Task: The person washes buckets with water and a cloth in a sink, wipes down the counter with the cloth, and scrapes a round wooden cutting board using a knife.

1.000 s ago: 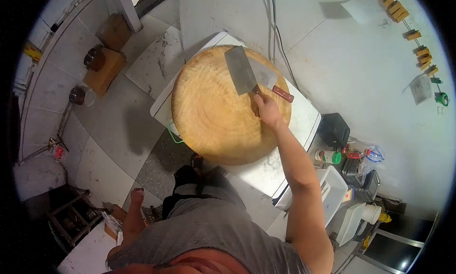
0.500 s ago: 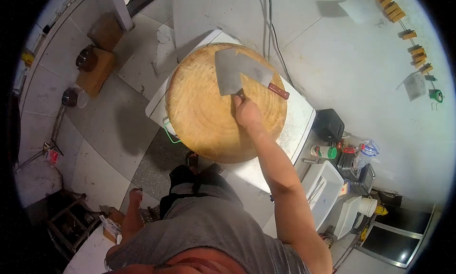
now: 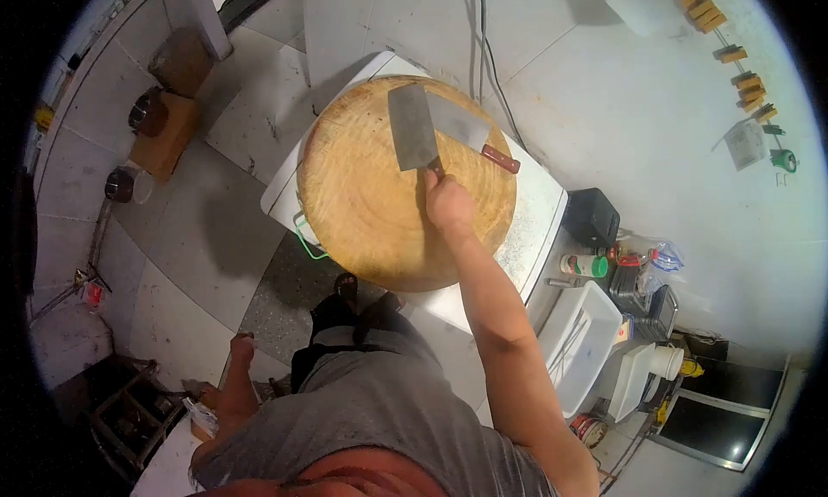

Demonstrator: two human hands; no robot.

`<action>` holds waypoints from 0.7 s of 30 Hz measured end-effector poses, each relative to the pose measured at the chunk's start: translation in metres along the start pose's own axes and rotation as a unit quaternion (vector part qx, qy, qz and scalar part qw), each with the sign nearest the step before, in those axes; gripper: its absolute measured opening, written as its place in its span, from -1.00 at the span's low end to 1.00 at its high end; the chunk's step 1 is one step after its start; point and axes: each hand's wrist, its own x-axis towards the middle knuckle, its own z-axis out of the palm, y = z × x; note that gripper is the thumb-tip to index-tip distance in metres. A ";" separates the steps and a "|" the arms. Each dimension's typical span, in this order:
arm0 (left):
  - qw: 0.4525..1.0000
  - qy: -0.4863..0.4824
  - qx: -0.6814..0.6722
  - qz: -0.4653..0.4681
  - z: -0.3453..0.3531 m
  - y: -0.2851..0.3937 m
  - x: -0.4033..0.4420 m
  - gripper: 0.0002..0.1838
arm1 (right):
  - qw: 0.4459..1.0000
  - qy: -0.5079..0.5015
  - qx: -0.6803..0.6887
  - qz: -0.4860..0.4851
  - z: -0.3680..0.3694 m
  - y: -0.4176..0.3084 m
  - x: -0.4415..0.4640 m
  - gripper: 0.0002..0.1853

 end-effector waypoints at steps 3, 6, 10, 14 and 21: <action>1.000 0.002 -0.010 -0.004 0.011 -0.019 0.004 -0.67 | 1.000 -0.005 -0.020 0.000 -0.004 -0.005 -0.002 -0.32; 0.999 -0.004 -0.024 -0.020 0.014 -0.016 0.003 -0.69 | 1.000 -0.014 -0.018 -0.006 -0.002 -0.009 -0.008 -0.33; 1.000 -0.017 -0.021 0.013 0.019 -0.017 0.011 -0.65 | 1.000 -0.023 -0.008 -0.016 0.011 -0.016 -0.021 -0.34; 0.996 0.016 0.080 0.047 -0.017 0.016 0.008 -0.62 | 0.996 0.034 0.084 -0.012 0.016 -0.008 -0.019 -0.39; 0.934 -0.043 0.312 0.168 -0.082 -0.032 0.048 -0.56 | 0.986 0.075 0.148 -0.019 0.019 0.010 -0.035 -0.49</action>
